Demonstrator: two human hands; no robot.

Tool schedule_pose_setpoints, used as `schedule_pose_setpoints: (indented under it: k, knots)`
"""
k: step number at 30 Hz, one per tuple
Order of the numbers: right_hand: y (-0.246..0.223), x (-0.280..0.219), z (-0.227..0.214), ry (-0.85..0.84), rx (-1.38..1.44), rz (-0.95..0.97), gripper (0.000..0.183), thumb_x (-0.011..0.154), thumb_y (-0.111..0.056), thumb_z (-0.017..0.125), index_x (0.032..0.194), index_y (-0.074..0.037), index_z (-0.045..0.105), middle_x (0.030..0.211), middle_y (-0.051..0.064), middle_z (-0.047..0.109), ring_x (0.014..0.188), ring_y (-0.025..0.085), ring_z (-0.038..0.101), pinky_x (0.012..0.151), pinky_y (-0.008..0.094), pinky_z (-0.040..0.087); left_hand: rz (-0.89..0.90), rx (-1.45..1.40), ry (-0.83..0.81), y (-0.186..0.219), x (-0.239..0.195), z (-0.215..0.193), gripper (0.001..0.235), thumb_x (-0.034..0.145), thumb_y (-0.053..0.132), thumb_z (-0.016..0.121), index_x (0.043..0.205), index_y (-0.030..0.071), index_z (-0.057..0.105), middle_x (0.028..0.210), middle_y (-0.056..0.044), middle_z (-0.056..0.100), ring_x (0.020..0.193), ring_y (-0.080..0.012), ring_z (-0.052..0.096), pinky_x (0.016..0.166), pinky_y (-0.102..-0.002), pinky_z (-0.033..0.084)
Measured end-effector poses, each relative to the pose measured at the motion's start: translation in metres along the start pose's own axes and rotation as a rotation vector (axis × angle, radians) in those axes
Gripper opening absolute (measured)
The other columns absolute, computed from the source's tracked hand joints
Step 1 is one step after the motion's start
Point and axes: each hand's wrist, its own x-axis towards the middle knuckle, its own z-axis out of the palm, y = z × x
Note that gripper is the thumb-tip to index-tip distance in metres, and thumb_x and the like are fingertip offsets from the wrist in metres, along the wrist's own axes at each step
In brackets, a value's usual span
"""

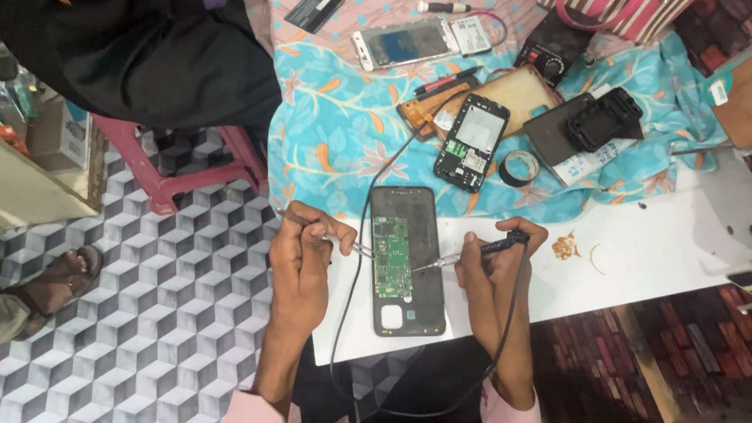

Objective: The person uses a soldering iron and a probe to work on the exposed circuit board of a disassembled smartphone. They repeatedly apply heat and make contact with various points on the board while the phone remains open on the work surface.

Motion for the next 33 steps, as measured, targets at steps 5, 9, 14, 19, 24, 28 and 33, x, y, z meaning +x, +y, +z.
schedule_pose_setpoints:
  k: [5,9,14,19,24,28,33]
  knots:
    - [-0.006,0.002,-0.002,-0.003,0.006,0.016,0.048,0.102,-0.021,0.046,0.059,-0.001,0.055,0.049,0.007,0.053,0.111,0.024,0.032,0.105,0.044,0.024,0.011,-0.001,-0.019,0.003,-0.001,0.001,0.028,0.114,0.028,0.041,0.097,0.006,0.045,0.078,-0.007,0.066,0.053,-0.0012,0.031,0.05,-0.022,0.027]
    - [-0.007,-0.002,0.0,0.01,0.076,-0.028,0.038,0.103,-0.017,0.048,0.069,0.0,0.053,0.049,0.006,0.052,0.11,0.022,0.034,0.105,0.044,0.024,0.019,0.045,-0.026,0.006,0.0,0.0,0.029,0.113,0.029,0.04,0.096,0.006,0.045,0.075,-0.006,0.067,0.05,-0.001,0.03,0.048,-0.022,0.027]
    - [-0.003,-0.003,0.004,0.041,0.106,0.038,0.039,0.103,-0.017,0.05,0.067,-0.001,0.054,0.049,0.007,0.05,0.11,0.019,0.038,0.099,0.041,0.03,0.041,0.051,-0.04,0.009,0.001,0.0,0.031,0.114,0.03,0.04,0.096,0.006,0.045,0.076,-0.006,0.066,0.052,-0.0016,0.031,0.049,-0.023,0.028]
    - [0.006,-0.005,0.01,0.047,0.179,0.178,0.024,0.103,-0.016,0.052,0.082,-0.005,0.049,0.053,0.004,0.053,0.079,0.015,0.052,0.094,0.041,0.032,0.033,0.037,-0.03,0.009,-0.001,-0.001,0.031,0.114,0.03,0.04,0.096,0.006,0.045,0.077,-0.006,0.066,0.053,-0.0019,0.031,0.049,-0.022,0.028]
    - [0.007,-0.005,0.012,0.075,0.192,0.186,0.018,0.104,-0.011,0.053,0.101,0.004,0.044,0.057,0.003,0.053,0.054,0.014,0.052,0.078,0.031,0.044,0.005,0.038,-0.042,0.011,0.0,0.0,0.03,0.113,0.03,0.04,0.095,0.006,0.044,0.076,-0.005,0.066,0.053,-0.0016,0.031,0.049,-0.022,0.028]
    - [0.004,-0.006,0.009,0.105,0.12,-0.025,0.015,0.104,-0.005,0.053,0.097,-0.001,0.041,0.056,0.004,0.054,0.067,0.016,0.052,0.084,0.033,0.037,0.056,0.029,-0.055,0.01,0.001,0.0,0.03,0.115,0.03,0.039,0.098,0.006,0.045,0.078,-0.004,0.065,0.056,-0.0016,0.033,0.052,-0.022,0.03]
    - [0.002,-0.006,0.015,0.149,0.387,0.253,0.03,0.098,-0.008,0.053,0.115,0.0,0.029,0.059,0.002,0.051,0.049,0.01,0.049,0.053,0.027,0.039,0.04,-0.017,-0.032,0.007,-0.001,0.0,0.027,0.115,0.026,0.04,0.098,0.006,0.045,0.079,-0.005,0.065,0.058,-0.0015,0.034,0.052,-0.021,0.029]
